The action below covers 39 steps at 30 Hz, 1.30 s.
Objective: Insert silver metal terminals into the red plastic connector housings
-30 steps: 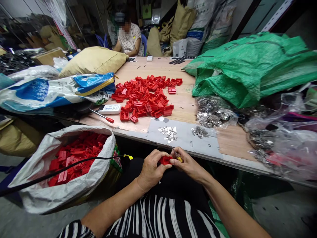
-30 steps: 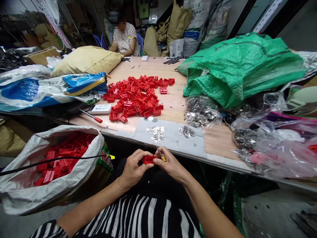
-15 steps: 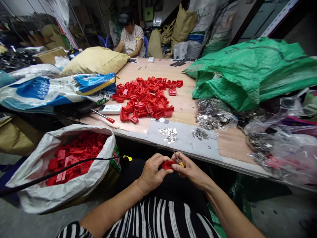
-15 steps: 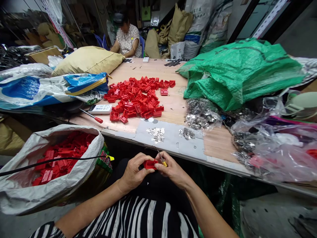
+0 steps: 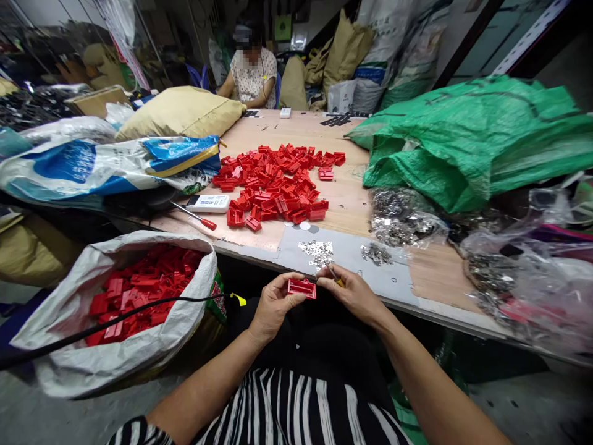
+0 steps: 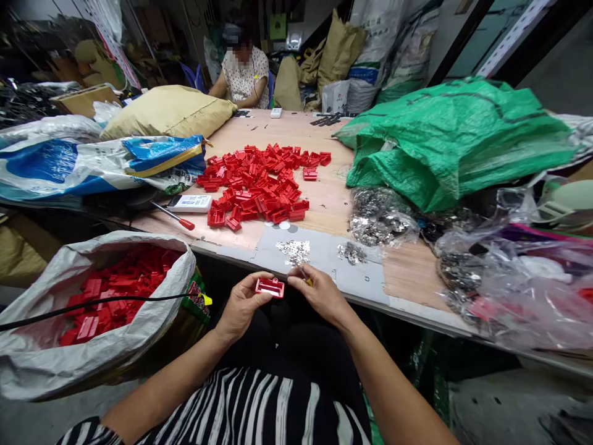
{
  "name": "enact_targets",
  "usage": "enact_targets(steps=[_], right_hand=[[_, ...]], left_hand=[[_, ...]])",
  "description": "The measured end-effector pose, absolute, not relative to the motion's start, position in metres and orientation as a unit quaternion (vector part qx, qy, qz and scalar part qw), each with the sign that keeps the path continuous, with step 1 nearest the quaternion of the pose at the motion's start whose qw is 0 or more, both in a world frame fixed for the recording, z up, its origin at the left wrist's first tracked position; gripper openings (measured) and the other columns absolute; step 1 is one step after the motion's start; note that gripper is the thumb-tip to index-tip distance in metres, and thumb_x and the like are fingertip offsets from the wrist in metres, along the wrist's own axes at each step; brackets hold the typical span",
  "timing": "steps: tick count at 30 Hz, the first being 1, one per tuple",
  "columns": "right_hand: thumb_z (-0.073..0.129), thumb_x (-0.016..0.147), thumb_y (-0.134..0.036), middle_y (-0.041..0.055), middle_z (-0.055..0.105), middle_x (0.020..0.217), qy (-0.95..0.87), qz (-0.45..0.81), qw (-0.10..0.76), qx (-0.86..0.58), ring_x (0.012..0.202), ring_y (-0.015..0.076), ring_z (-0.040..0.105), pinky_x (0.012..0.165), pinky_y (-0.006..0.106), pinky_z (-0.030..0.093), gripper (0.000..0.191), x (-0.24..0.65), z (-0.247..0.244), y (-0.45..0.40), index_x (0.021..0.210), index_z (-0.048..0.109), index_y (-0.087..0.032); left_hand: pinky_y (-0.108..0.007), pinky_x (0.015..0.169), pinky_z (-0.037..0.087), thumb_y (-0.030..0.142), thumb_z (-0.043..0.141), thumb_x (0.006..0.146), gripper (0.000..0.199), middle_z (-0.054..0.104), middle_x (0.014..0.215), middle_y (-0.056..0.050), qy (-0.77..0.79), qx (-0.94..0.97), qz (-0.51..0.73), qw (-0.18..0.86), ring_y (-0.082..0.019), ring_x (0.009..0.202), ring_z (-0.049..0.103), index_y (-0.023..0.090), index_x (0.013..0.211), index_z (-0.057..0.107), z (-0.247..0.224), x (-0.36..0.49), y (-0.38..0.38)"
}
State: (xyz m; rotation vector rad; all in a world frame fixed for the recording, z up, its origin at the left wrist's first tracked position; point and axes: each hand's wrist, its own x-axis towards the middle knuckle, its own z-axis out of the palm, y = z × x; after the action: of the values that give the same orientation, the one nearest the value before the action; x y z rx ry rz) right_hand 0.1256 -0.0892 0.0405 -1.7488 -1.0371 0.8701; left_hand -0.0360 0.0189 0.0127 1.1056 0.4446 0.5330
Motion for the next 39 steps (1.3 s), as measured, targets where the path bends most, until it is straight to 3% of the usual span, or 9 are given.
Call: enact_targets(steps=[2,4,8,11,15,24,28,31,39], right_hand=[[0.052,0.09,-0.035,0.0046,0.063,0.089,-0.465,0.19,0.383,-0.775,0.082,0.0199,0.057,0.073,0.033,0.044,0.017,0.129,0.041,-0.078,0.092,0.062,-0.021],[0.05,0.09,-0.028,0.0065,0.064,0.097,-0.498,0.079,0.293,-0.812,0.086,0.0218,0.059,0.074,0.034,0.046,0.018,0.127,0.038,-0.069,0.101,0.063,-0.023],[0.055,0.089,-0.025,0.0085,0.061,0.109,-0.529,-0.011,0.148,-0.835,0.089,0.0236,0.06,0.059,0.03,0.045,0.026,0.112,0.028,-0.064,0.115,0.06,-0.026],[0.054,0.09,-0.019,0.0091,0.061,0.117,-0.535,-0.054,0.127,-0.833,0.096,0.0252,0.059,0.062,0.031,0.047,0.029,0.106,0.017,-0.069,0.118,0.059,-0.024],[0.048,0.094,-0.016,0.0076,0.065,0.113,-0.544,-0.087,0.163,-0.818,0.098,0.0232,0.061,0.072,0.031,0.048,0.026,0.108,0.005,-0.076,0.113,0.063,-0.024],[0.046,0.096,-0.023,0.0066,0.068,0.099,-0.533,-0.055,0.291,-0.793,0.092,0.0208,0.063,0.076,0.029,0.046,0.02,0.111,-0.003,-0.078,0.097,0.065,-0.023],[0.053,0.091,-0.027,0.0036,0.067,0.084,-0.463,0.03,0.422,-0.779,0.068,0.0158,0.06,0.066,0.027,0.047,0.011,0.11,0.012,-0.08,0.092,0.062,-0.021],[0.057,0.089,-0.031,0.0001,0.063,0.072,-0.443,0.097,0.468,-0.759,0.054,0.0125,0.051,0.054,0.024,0.042,0.012,0.106,0.029,-0.082,0.087,0.062,-0.021],[0.054,0.093,-0.023,0.0035,0.061,0.081,-0.545,0.116,0.468,-0.686,0.072,0.0158,0.057,0.066,0.027,0.045,0.01,0.104,0.043,-0.088,0.087,0.061,-0.021]], left_hand=[[-0.026,0.085,0.049,0.024,0.077,0.069,0.036,0.07,0.096,-0.001,0.227,0.49,0.272,0.796,-0.014,0.087,0.064,0.02,0.104,0.067,0.012,-0.035,0.021],[-0.026,0.086,0.049,0.024,0.077,0.068,0.039,0.07,0.095,-0.001,0.242,0.492,0.286,0.785,-0.014,0.087,0.064,0.02,0.105,0.067,0.011,-0.035,0.023],[-0.027,0.09,0.048,0.026,0.076,0.07,0.039,0.07,0.101,-0.003,0.271,0.524,0.303,0.749,-0.015,0.092,0.064,0.02,0.108,0.066,0.011,-0.038,0.028],[-0.028,0.09,0.049,0.026,0.074,0.071,0.04,0.07,0.102,-0.003,0.285,0.529,0.307,0.738,-0.016,0.093,0.065,0.019,0.11,0.065,0.01,-0.039,0.031],[-0.028,0.09,0.049,0.026,0.075,0.071,0.04,0.07,0.102,-0.004,0.287,0.527,0.305,0.74,-0.015,0.092,0.065,0.019,0.11,0.065,0.008,-0.038,0.032],[-0.027,0.09,0.049,0.026,0.074,0.072,0.041,0.069,0.099,-0.003,0.277,0.531,0.295,0.745,-0.014,0.09,0.064,0.019,0.111,0.063,0.005,-0.035,0.031],[-0.029,0.083,0.053,0.024,0.076,0.07,0.046,0.067,0.092,0.0,0.257,0.51,0.301,0.763,-0.014,0.085,0.064,0.021,0.112,0.058,0.01,-0.033,0.028],[-0.031,0.078,0.056,0.024,0.077,0.068,0.039,0.066,0.089,0.0,0.234,0.493,0.304,0.781,-0.015,0.084,0.064,0.02,0.102,0.058,0.015,-0.031,0.026],[-0.027,0.078,0.053,0.025,0.074,0.073,0.048,0.066,0.089,-0.001,0.212,0.44,0.248,0.837,-0.012,0.078,0.064,0.021,0.118,0.06,0.028,-0.027,0.024]])
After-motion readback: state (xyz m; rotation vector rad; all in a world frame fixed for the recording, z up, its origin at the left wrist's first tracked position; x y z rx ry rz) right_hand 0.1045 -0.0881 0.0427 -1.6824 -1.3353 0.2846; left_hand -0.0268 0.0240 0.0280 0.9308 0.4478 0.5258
